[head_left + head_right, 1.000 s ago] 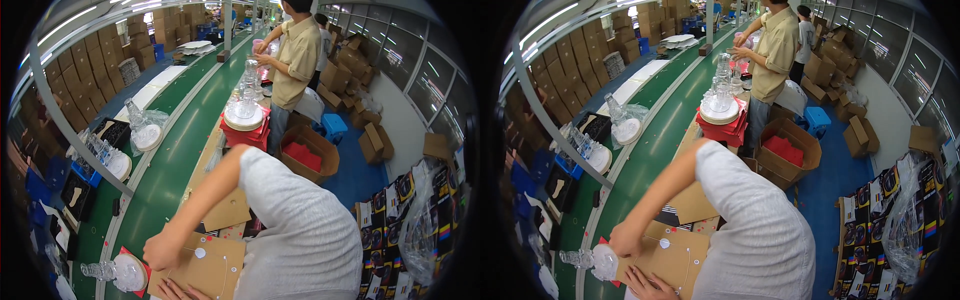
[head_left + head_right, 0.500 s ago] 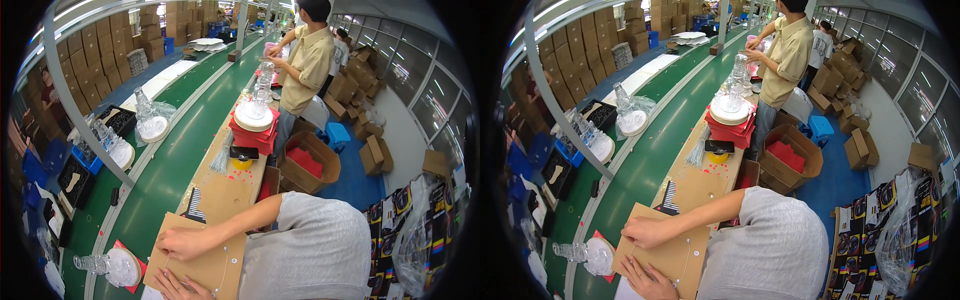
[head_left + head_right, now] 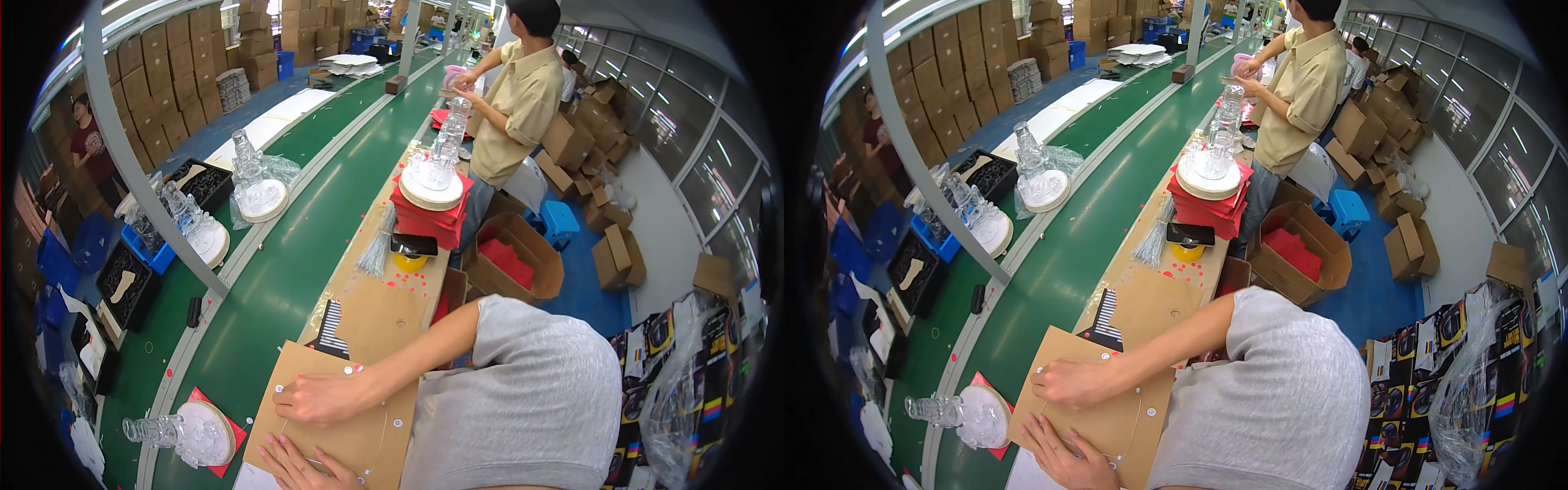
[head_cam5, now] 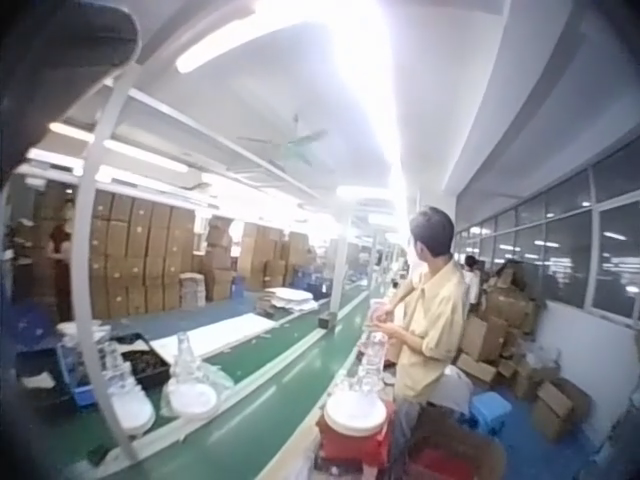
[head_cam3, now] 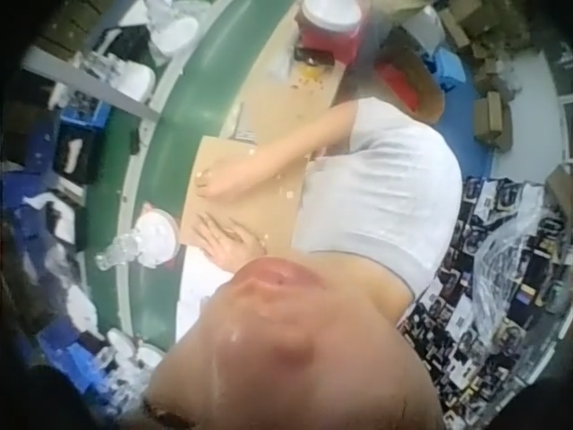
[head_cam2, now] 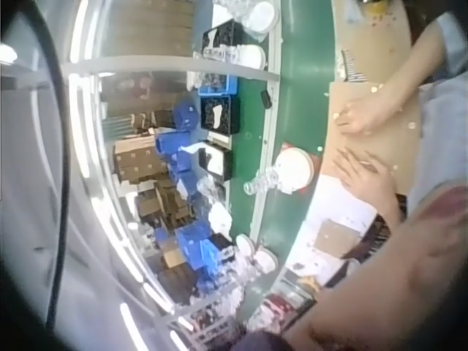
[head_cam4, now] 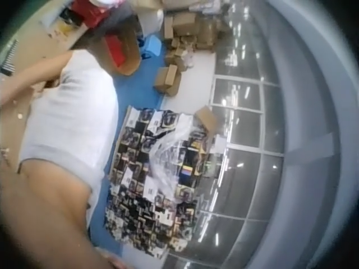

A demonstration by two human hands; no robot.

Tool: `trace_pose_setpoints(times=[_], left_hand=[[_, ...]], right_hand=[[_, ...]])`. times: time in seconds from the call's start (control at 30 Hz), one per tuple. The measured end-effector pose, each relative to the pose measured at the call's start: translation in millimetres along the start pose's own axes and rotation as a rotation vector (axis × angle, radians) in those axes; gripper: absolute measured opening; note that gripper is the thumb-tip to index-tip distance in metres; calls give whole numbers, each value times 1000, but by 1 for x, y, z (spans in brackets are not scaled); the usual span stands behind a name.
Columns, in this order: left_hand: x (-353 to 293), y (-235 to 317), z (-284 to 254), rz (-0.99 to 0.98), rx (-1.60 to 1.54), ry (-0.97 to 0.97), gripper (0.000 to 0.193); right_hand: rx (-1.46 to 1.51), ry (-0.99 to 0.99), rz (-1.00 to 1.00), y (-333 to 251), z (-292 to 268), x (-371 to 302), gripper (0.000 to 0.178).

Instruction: Assembling small electronic or mechanical components onto a cardboard guide on a production line.

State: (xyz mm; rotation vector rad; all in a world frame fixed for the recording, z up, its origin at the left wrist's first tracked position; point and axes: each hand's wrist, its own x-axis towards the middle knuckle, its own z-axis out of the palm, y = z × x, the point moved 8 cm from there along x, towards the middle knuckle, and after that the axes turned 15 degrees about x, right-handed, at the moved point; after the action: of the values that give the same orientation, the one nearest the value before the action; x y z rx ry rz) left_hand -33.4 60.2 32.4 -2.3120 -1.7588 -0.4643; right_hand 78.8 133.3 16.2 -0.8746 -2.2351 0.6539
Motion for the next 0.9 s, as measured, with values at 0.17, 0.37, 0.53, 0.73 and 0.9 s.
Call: trace_pose_setpoints(times=[0.17,0.37,0.53,0.73,0.9], left_hand=[[2,-2,3,-9,-75,-12,51],[3,-6,7,30,-146,-37,55],[1,-7,16,61,-205,-129,63],[0,-14,11,30,-210,-140,62],[-2,-20,-1,14,38,-89,48]], right_hand=[[54,-218,-230,11,-6,10,18],[52,-445,-611,8,-14,21,15],[-84,-580,-817,1,-9,24,18],[-123,-597,-1082,-4,3,16,14],[312,-359,-569,15,6,34,15]])
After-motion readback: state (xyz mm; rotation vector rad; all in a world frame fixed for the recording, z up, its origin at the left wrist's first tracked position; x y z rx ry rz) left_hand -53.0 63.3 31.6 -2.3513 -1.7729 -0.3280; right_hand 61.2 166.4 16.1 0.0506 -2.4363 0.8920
